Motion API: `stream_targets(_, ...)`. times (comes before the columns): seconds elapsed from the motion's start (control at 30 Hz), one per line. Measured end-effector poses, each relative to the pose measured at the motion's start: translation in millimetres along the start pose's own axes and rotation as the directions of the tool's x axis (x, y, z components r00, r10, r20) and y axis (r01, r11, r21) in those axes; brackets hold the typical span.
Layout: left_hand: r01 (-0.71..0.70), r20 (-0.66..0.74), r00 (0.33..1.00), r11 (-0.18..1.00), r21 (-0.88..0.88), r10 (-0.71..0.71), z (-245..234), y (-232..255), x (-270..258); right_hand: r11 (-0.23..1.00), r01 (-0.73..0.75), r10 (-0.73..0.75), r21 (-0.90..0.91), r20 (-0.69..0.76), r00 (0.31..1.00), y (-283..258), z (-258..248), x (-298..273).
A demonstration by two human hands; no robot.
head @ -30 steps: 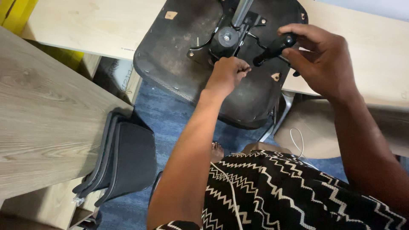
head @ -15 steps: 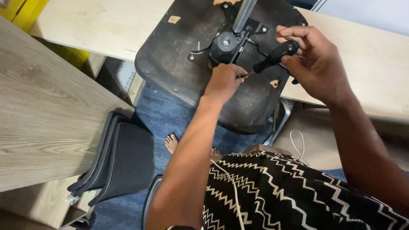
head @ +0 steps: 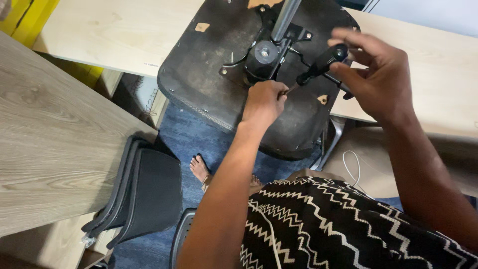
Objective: The person uses a screwdriver to tighten screws on the underside of an overturned chair, securing the central gas-lift mechanism to the seat base. The person works on multiple fasteners around the central column.
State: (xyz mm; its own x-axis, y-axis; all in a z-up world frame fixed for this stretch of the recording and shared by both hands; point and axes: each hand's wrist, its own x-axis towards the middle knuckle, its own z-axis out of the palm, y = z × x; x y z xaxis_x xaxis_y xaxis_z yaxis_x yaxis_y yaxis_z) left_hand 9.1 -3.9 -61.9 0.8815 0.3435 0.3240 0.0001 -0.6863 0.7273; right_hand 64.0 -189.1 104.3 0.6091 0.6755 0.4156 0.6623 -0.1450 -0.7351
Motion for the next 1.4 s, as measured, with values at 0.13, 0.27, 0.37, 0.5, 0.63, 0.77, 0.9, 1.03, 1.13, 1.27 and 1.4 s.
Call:
stream_targets(0.13, -0.067, -0.079, 0.995, 0.997, -0.038, 0.064, 0, -3, 0, 0.999, 0.026, -0.027, 0.035, 0.025, 0.999, -1, 7, -5)
stream_targets(0.27, 0.052, -0.027, 0.998, 0.995, -0.08, -0.054, 0, -2, -2, 0.999, 0.03, -0.03, 0.025, -0.015, 0.999, -2, 11, -8)
stream_targets(0.37, 0.036, -0.03, 0.999, 0.998, -0.05, -0.038, 2, 0, -2, 0.995, 0.004, 0.0, 0.098, -0.038, 0.999, -2, 11, -5)
stream_targets(0.5, -0.093, -0.072, 0.993, 0.996, -0.014, 0.092, 4, 3, -1, 0.987, 0.094, -0.092, 0.128, -0.02, 0.996, 0, 13, -2)
stream_targets(0.63, -0.046, -0.059, 0.997, 0.999, -0.002, 0.046, 0, 1, -2, 0.997, 0.059, -0.059, 0.049, 0.006, 0.998, 6, 15, -6)
stream_targets(0.77, 0.046, -0.035, 0.998, 0.999, -0.026, -0.047, -2, 3, -2, 0.991, 0.017, -0.02, -0.133, -0.022, 1.0, 8, 19, -6)
stream_targets(0.9, 0.042, -0.02, 0.999, 0.999, -0.002, -0.042, 1, 3, 1, 0.996, 0.062, -0.063, -0.068, -0.014, 0.998, 0, 19, -4)
stream_targets(1.03, -0.098, -0.086, 0.991, 0.994, 0.044, 0.102, 1, -1, 3, 0.996, 0.01, -0.01, 0.094, -0.001, 1.0, -8, 19, 3)
stream_targets(1.13, -0.01, 0.002, 1.0, 1.0, 0.008, 0.01, 0, -4, 5, 0.999, 0.037, -0.037, 0.016, 0.005, 0.999, -8, 25, 4)
stream_targets(1.27, 0.035, 0.014, 0.999, 0.999, 0.016, -0.035, -1, -4, 4, 0.996, -0.024, 0.024, -0.088, -0.003, 1.0, -6, 23, 2)
stream_targets(1.4, -0.148, -0.207, 0.968, 0.989, -0.026, 0.139, 0, -2, 1, 0.991, -0.002, 0.0, 0.133, 0.016, 1.0, -4, 21, 3)
